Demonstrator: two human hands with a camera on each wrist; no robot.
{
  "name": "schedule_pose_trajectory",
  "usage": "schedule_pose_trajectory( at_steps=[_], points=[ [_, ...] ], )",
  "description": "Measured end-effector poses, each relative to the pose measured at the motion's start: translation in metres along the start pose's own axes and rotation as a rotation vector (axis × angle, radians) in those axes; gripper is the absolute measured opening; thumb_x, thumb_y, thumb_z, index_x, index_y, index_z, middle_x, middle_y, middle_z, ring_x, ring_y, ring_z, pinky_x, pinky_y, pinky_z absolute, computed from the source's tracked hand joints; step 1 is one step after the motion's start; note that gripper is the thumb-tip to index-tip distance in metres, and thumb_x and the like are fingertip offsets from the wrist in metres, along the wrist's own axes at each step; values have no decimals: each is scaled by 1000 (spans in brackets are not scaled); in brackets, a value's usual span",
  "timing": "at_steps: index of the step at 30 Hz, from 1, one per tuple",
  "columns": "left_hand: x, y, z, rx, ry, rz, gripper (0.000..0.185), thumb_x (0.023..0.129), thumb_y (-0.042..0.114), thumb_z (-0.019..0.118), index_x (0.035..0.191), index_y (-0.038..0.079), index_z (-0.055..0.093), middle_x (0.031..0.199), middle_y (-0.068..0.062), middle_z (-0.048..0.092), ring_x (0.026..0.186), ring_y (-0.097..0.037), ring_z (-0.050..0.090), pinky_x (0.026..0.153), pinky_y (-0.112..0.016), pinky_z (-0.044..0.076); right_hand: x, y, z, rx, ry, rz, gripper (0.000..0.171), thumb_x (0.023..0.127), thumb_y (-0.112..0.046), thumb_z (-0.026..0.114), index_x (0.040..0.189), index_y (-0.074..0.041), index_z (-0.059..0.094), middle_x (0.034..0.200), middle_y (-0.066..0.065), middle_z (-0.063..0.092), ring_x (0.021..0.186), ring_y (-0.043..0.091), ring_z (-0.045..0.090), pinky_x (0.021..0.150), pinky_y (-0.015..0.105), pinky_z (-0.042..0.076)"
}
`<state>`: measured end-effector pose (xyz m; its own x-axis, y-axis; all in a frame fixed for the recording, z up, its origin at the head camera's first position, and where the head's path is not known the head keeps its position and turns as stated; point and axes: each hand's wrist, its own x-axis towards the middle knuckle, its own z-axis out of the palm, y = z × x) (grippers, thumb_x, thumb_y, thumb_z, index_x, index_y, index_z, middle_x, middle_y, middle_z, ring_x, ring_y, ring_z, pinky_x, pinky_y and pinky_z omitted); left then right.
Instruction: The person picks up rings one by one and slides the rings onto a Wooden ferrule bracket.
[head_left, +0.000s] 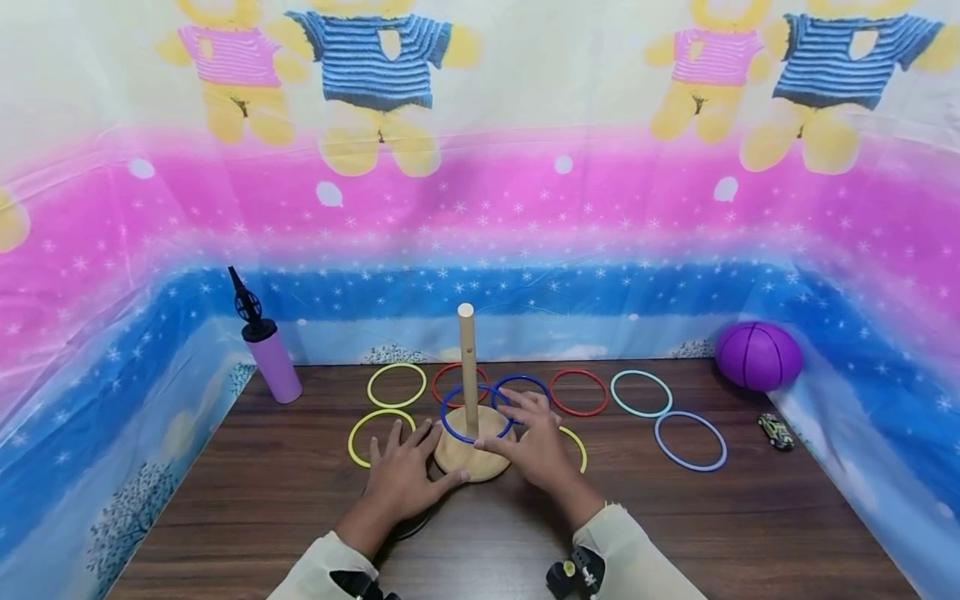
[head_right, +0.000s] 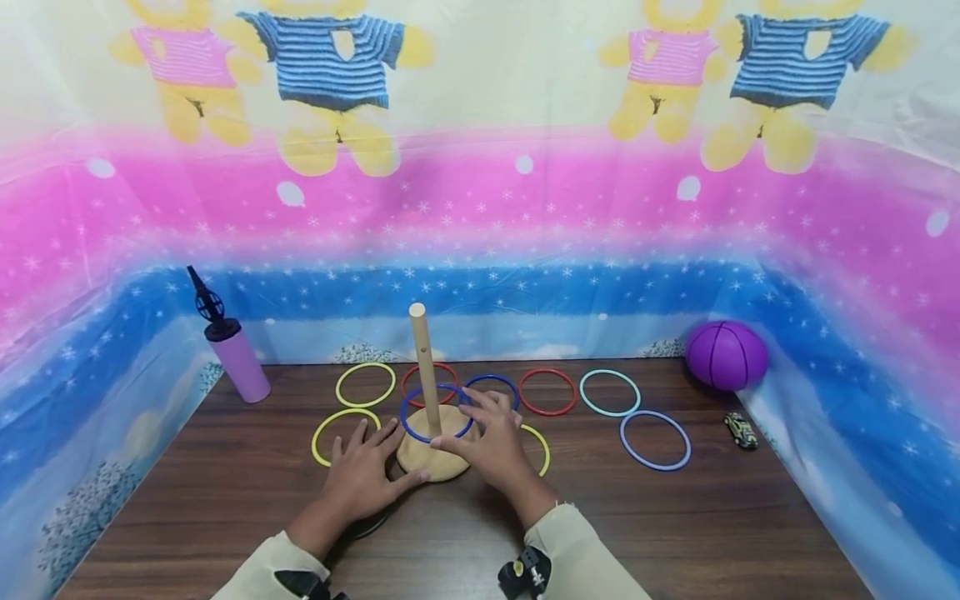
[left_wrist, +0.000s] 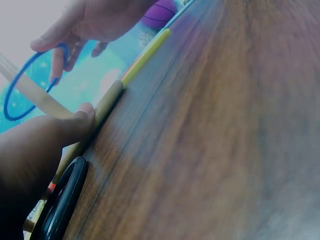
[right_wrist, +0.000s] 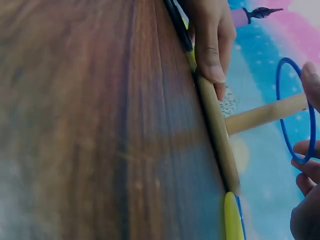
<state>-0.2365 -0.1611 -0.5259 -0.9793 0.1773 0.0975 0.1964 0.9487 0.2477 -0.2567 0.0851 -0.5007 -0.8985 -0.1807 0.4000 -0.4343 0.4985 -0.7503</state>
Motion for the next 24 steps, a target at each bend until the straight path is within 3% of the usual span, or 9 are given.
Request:
schedule_pose_trajectory(
  at_steps=[9, 24],
  points=[
    [-2, 1, -1, -13, -1, -21, 101, 90, 90, 59, 169, 27, 46, 173, -20, 43, 161, -63, 27, 118, -91, 21, -3, 10, 7, -14, -31, -4, 73, 80, -37, 100, 137, 2, 75, 162, 9, 61, 149, 37, 45, 122, 76, 19],
    [-1, 1, 2, -1, 7, -17, 103, 89, 91, 58, 171, 30, 42, 173, -19, 44, 159, -64, 30, 116, -93, 23, -8, 18, 18, -277, -56, -60, 74, 81, -50, 96, 135, -1, 77, 158, 15, 62, 145, 38, 48, 113, 75, 27]
  ],
)
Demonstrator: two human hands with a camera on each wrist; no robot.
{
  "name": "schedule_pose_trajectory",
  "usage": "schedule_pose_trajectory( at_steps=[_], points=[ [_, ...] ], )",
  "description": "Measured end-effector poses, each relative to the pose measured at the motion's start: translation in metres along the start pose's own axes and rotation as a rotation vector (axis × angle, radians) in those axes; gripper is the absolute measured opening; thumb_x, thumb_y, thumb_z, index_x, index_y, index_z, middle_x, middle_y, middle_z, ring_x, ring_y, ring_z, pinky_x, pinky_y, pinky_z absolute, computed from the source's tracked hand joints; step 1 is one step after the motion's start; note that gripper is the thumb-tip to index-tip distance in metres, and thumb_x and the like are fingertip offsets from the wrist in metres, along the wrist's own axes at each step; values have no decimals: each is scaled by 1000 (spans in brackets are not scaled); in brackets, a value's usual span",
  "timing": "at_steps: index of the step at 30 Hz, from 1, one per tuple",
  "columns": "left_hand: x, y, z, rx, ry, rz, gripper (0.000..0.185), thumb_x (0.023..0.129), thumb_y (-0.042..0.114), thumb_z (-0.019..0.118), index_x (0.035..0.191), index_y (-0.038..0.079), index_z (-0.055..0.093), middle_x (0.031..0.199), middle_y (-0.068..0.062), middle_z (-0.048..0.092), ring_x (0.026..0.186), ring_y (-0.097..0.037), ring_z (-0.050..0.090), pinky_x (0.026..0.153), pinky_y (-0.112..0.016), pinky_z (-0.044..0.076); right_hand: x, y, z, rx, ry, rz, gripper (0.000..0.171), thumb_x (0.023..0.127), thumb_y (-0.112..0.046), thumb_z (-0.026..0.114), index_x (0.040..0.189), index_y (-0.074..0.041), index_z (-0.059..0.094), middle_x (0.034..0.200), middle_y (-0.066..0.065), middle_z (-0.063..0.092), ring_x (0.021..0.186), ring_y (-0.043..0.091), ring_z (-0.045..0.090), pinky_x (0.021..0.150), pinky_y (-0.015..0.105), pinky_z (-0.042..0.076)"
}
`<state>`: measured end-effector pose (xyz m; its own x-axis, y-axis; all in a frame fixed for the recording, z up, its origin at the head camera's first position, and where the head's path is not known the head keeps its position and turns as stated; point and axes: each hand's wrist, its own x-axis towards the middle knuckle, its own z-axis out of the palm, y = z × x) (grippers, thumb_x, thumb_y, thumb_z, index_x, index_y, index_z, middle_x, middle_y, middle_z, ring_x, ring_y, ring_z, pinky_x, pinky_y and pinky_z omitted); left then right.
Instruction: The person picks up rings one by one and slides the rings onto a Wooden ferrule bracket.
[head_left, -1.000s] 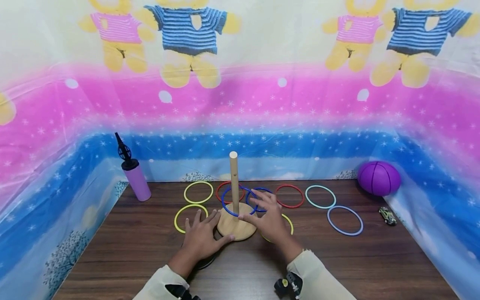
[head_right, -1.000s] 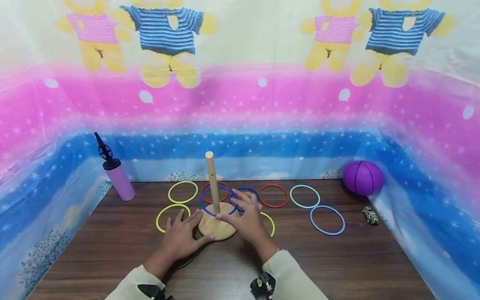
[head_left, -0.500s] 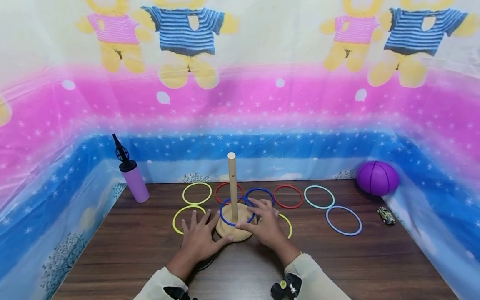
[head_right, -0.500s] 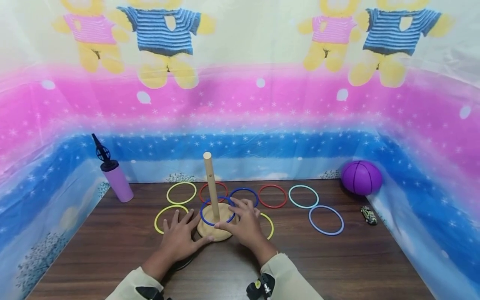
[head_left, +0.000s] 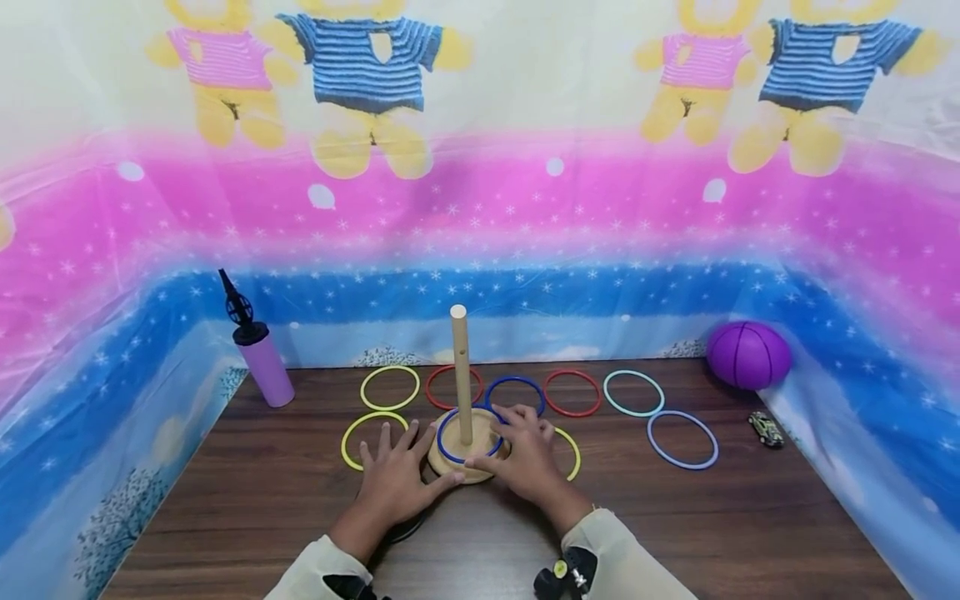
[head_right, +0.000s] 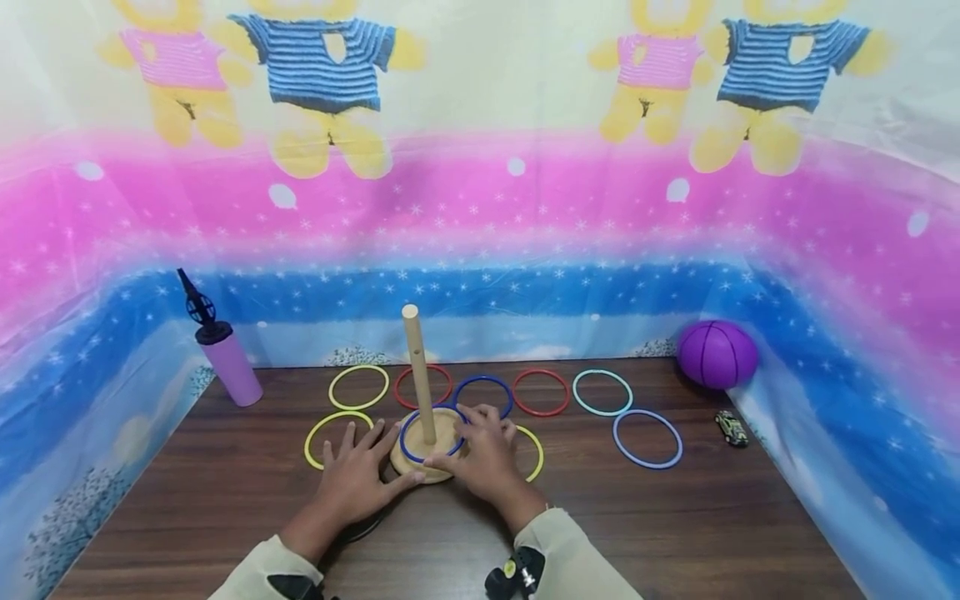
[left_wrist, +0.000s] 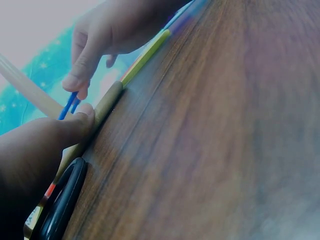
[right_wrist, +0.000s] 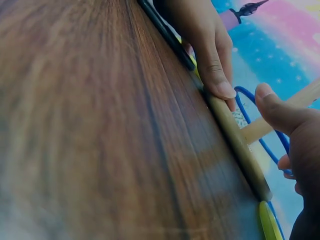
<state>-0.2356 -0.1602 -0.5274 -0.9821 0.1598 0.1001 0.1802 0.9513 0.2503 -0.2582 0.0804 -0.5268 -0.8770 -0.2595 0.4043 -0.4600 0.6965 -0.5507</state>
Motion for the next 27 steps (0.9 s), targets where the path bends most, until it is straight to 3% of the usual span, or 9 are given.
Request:
schedule_pose_trajectory(
  at_steps=[9, 17, 27],
  points=[
    [1, -1, 0, 11, -7, -3, 103, 90, 92, 57, 170, 28, 44, 174, -18, 43, 160, -63, 29, 116, -93, 23, 0, 1, 4, -31, -52, 22, 72, 84, -54, 93, 138, -8, 77, 159, 14, 62, 147, 38, 47, 110, 72, 27],
    [1, 0, -2, 1, -16, -7, 103, 90, 91, 58, 170, 28, 43, 174, -19, 42, 160, -63, 28, 116, -93, 22, -1, 2, 3, -23, -66, -9, 73, 87, -52, 91, 142, -7, 74, 162, 17, 59, 150, 39, 45, 109, 73, 27],
    [2, 2, -2, -4, -11, -10, 100, 91, 87, 61, 169, 25, 46, 173, -19, 44, 160, -64, 28, 116, -93, 22, -2, 4, 0, 12, -68, -26, 68, 87, -43, 93, 141, -5, 74, 155, 13, 66, 149, 39, 47, 108, 72, 26]
  ],
)
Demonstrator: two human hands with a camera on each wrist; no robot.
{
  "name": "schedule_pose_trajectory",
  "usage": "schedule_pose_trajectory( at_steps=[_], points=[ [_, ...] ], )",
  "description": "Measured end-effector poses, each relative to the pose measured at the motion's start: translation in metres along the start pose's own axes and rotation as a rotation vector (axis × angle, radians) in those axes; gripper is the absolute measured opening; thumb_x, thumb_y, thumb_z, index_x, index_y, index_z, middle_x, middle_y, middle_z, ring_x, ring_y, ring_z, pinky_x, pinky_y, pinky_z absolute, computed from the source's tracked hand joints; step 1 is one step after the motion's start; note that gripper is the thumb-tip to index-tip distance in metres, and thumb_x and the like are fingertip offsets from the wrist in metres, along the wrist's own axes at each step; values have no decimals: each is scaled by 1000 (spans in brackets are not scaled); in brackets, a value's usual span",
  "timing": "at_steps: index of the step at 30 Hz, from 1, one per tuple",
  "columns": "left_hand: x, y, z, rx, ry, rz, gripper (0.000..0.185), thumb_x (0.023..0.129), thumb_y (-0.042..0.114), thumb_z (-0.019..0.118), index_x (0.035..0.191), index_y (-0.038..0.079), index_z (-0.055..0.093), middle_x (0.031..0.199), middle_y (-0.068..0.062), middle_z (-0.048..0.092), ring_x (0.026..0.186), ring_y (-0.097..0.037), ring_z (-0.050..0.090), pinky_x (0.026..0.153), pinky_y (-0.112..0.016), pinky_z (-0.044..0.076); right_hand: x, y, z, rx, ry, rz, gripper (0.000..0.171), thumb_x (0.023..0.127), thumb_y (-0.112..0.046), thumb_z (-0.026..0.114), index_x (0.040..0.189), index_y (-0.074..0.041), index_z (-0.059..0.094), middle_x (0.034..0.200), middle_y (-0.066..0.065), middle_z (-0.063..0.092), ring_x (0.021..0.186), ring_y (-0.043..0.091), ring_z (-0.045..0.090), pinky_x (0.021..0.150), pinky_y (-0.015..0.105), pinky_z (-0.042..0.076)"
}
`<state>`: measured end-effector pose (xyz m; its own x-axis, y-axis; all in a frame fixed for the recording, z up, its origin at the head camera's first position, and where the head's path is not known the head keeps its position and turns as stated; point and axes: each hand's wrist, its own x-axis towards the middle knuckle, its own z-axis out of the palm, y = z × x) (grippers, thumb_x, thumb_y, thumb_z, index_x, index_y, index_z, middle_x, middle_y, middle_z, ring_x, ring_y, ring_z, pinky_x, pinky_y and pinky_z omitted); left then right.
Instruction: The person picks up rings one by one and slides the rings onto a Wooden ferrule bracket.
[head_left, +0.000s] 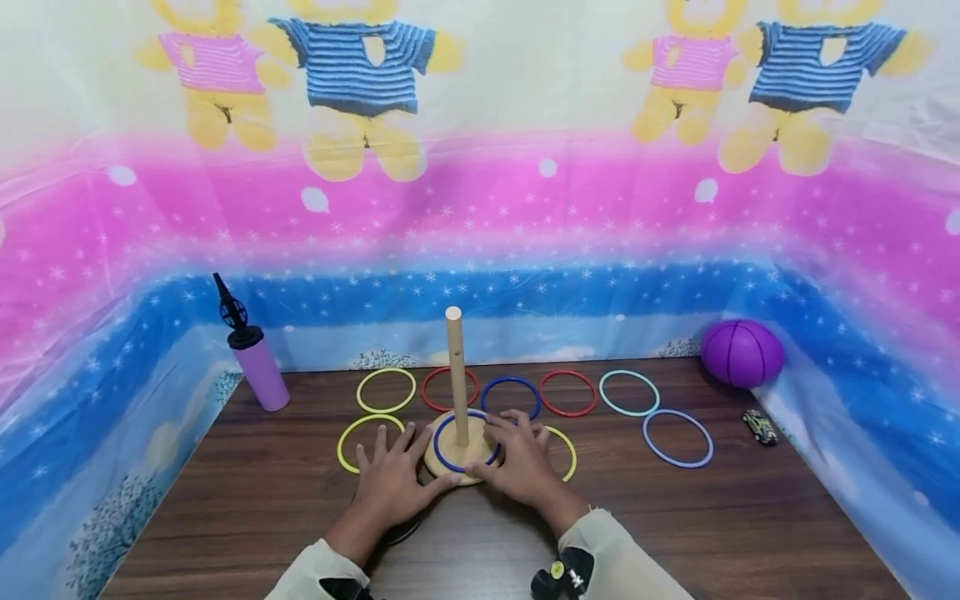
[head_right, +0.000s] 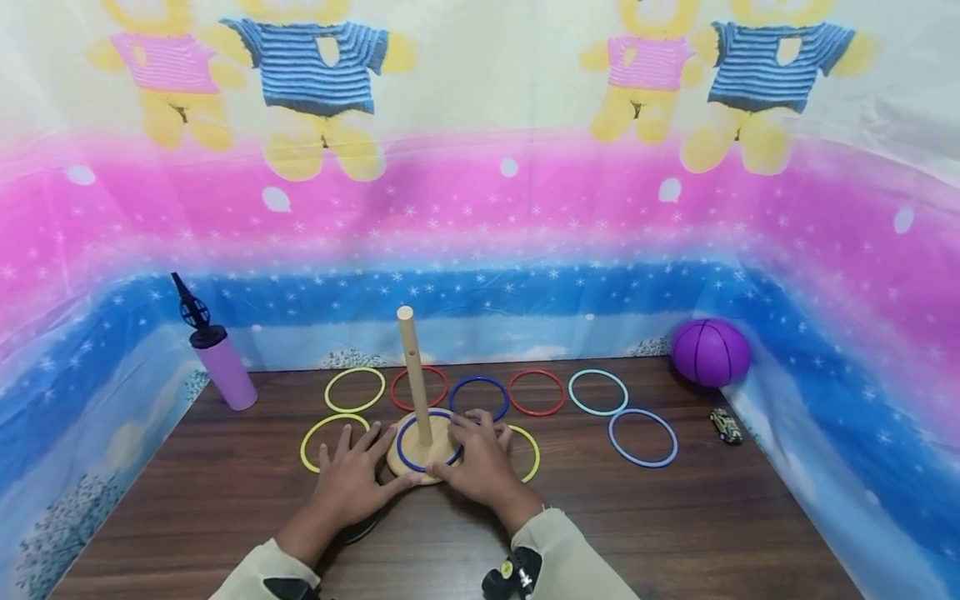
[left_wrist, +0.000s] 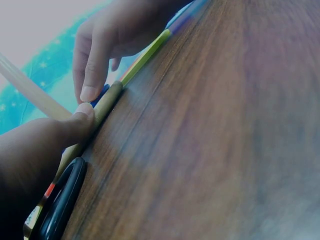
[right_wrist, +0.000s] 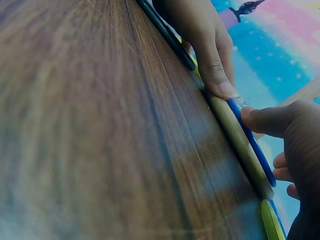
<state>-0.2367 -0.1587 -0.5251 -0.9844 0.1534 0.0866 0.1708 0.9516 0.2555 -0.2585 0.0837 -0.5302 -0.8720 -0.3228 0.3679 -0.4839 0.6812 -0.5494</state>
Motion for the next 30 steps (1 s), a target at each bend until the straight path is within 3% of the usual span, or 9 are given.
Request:
schedule_pose_trajectory(
  at_steps=[17, 25, 30],
  points=[
    [0, -2, 1, 26, -4, 1, 101, 91, 88, 60, 169, 26, 45, 173, -19, 45, 160, -62, 30, 115, -93, 23, 1, -1, 3, 28, -23, 24, 69, 89, -45, 92, 143, -7, 73, 160, 12, 62, 151, 37, 45, 111, 71, 24],
    [0, -2, 2, 19, -3, 5, 100, 91, 87, 61, 169, 27, 45, 173, -19, 45, 160, -63, 30, 116, -93, 24, 3, 2, -6, 19, 71, 29, 65, 92, -42, 90, 141, -2, 73, 158, 15, 63, 146, 40, 48, 110, 77, 26],
    [1, -1, 3, 14, 3, -1, 101, 90, 88, 62, 170, 29, 44, 174, -18, 43, 160, -63, 29, 116, -92, 23, 9, 14, -19, 16, 114, 91, 59, 96, -36, 86, 141, -1, 72, 160, 16, 60, 148, 43, 46, 109, 75, 25]
  ],
)
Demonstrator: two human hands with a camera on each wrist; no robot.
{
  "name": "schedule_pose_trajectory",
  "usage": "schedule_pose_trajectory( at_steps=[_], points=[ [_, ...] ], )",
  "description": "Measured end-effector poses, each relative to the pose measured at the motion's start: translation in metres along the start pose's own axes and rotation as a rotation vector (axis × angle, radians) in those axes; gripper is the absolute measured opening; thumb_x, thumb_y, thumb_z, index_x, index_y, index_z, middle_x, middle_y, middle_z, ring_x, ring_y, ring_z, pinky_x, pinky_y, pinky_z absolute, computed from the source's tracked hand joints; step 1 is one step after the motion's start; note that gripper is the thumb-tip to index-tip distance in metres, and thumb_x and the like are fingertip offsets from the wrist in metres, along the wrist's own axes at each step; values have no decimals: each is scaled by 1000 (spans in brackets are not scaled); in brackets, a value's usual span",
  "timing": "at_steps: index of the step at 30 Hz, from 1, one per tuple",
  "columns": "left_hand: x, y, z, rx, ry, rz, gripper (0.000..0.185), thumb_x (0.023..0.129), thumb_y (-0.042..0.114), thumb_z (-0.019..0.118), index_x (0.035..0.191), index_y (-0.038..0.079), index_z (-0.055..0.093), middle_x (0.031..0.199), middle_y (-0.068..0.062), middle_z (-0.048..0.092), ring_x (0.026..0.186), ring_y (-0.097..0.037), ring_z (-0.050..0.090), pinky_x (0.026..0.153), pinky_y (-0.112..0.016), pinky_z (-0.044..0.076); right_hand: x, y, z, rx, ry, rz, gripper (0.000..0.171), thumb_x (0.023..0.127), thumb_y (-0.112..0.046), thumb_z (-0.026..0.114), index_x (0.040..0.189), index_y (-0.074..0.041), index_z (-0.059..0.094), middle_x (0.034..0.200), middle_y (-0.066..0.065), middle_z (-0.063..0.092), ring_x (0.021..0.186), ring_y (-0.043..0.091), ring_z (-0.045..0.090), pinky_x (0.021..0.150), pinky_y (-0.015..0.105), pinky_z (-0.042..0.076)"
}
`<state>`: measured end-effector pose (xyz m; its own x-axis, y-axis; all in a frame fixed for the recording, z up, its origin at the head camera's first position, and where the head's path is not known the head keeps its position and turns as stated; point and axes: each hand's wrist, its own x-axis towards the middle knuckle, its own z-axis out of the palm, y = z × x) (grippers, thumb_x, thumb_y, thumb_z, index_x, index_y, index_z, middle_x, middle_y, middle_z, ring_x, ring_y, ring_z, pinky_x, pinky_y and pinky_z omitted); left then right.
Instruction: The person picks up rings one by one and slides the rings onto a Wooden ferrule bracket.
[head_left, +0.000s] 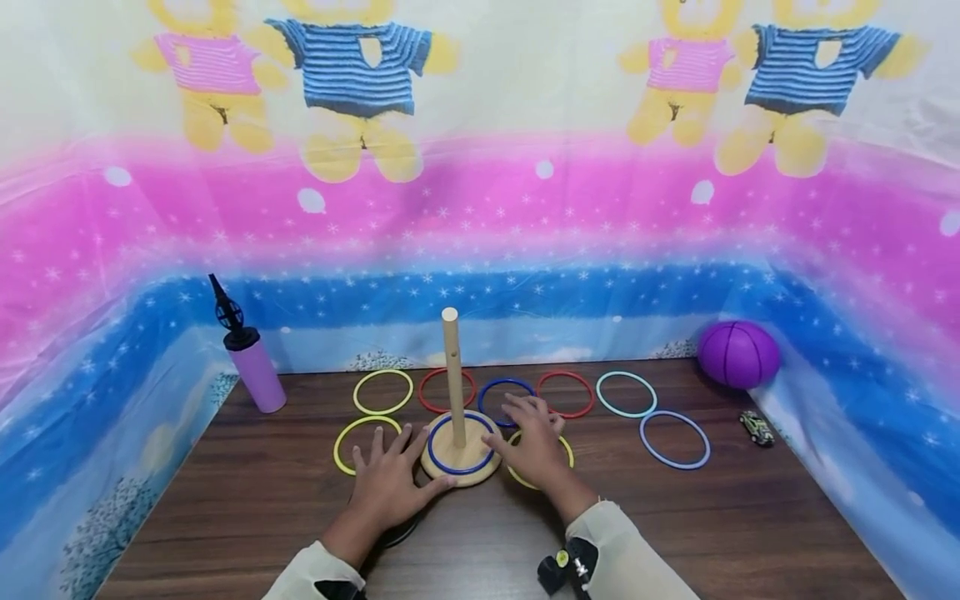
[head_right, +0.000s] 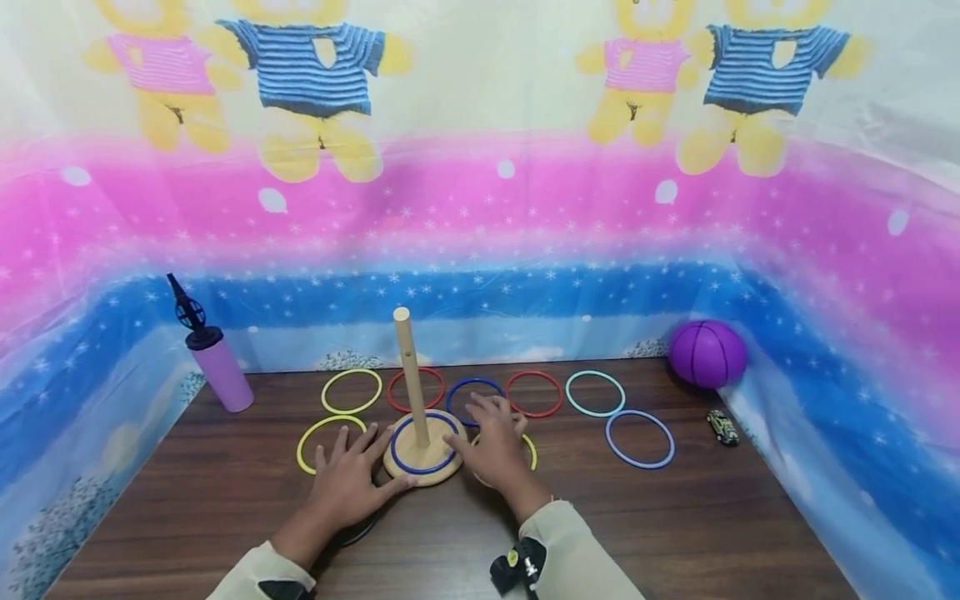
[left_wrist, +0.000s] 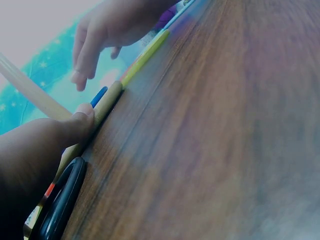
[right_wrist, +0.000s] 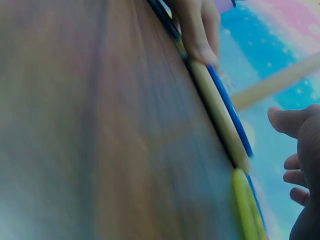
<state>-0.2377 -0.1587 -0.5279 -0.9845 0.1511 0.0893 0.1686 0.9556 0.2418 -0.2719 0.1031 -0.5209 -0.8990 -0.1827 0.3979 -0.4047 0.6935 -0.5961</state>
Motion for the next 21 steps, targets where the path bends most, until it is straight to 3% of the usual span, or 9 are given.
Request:
schedule_pose_trajectory(
  at_steps=[8, 14, 21],
  points=[
    [0, 1, -1, -4, 6, 8, 102, 90, 88, 62, 170, 29, 43, 174, -18, 42, 161, -62, 29, 116, -93, 23, 17, 21, -14, -9, -50, 151, 66, 97, -37, 86, 150, -3, 66, 169, 16, 50, 156, 47, 36, 112, 74, 19],
    [-1, 0, -1, -18, -4, 7, 101, 90, 87, 62, 171, 29, 42, 175, -18, 42, 161, -63, 28, 116, -93, 22, 26, 32, -16, -42, -94, 206, 71, 95, -41, 88, 154, -9, 64, 173, 17, 44, 160, 49, 29, 114, 75, 16],
    [0, -1, 0, -10, -7, 1, 102, 90, 88, 61, 171, 29, 42, 175, -18, 41, 161, -62, 27, 116, -93, 22, 40, 38, -20, -117, -159, 231, 73, 95, -42, 87, 154, -8, 63, 171, 20, 46, 161, 48, 27, 118, 81, 13]
  ],
)
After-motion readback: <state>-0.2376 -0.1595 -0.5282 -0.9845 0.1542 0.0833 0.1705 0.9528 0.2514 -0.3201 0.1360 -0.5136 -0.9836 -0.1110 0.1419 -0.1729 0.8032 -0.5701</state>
